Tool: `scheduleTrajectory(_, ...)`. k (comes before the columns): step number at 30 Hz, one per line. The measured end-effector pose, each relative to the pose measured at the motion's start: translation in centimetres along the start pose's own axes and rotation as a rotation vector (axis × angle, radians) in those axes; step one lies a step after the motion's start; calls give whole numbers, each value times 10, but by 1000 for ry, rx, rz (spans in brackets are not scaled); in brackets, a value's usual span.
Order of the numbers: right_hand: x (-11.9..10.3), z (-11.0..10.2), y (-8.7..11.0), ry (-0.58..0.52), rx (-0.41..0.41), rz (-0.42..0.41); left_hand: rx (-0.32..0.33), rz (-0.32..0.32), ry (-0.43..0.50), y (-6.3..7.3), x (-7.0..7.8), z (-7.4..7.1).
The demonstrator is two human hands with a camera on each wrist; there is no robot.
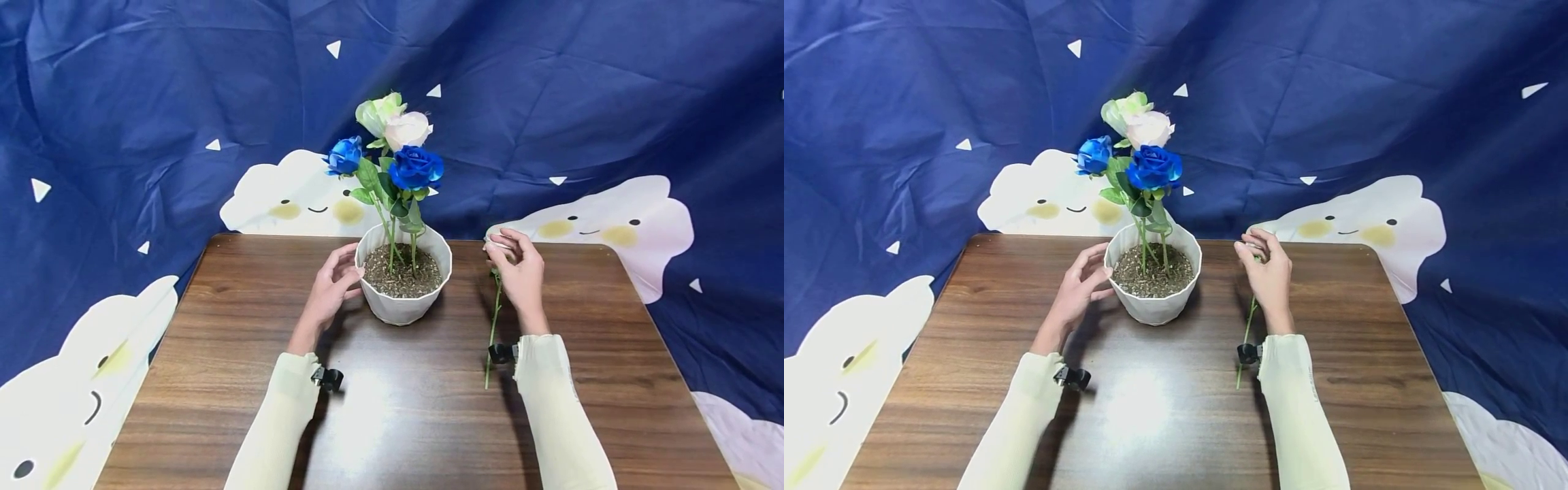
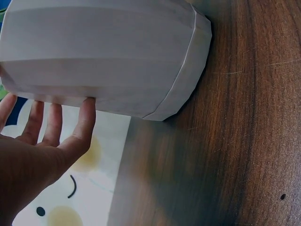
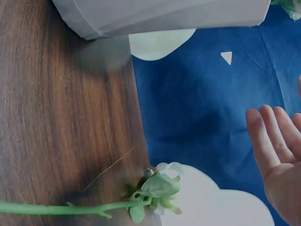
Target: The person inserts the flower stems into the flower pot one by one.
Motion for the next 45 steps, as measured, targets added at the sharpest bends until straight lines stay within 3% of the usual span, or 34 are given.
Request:
scheduleTrajectory(11,27,-35,4,-51,138,170,-2,-1,-3,0,1,0)
scheduleTrajectory(16,35,-47,6,4,171,193,-1,-6,-1,1,1,0)
scheduleTrajectory(26,58,-67,17,204,209,328,3,-12,-3,1,1,2)
scheduleTrajectory(45,97,-79,34,184,213,548,9,-8,-15,1,0,0)
Point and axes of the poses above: each hand's wrist, its own y-axis away from the middle knuckle, its own z-axis out of the palm, x = y × z, the point moved 8 cm from there along -y, towards the middle knuckle, and after that the axes turned 7 degrees about -y, right-handed, at the moved point
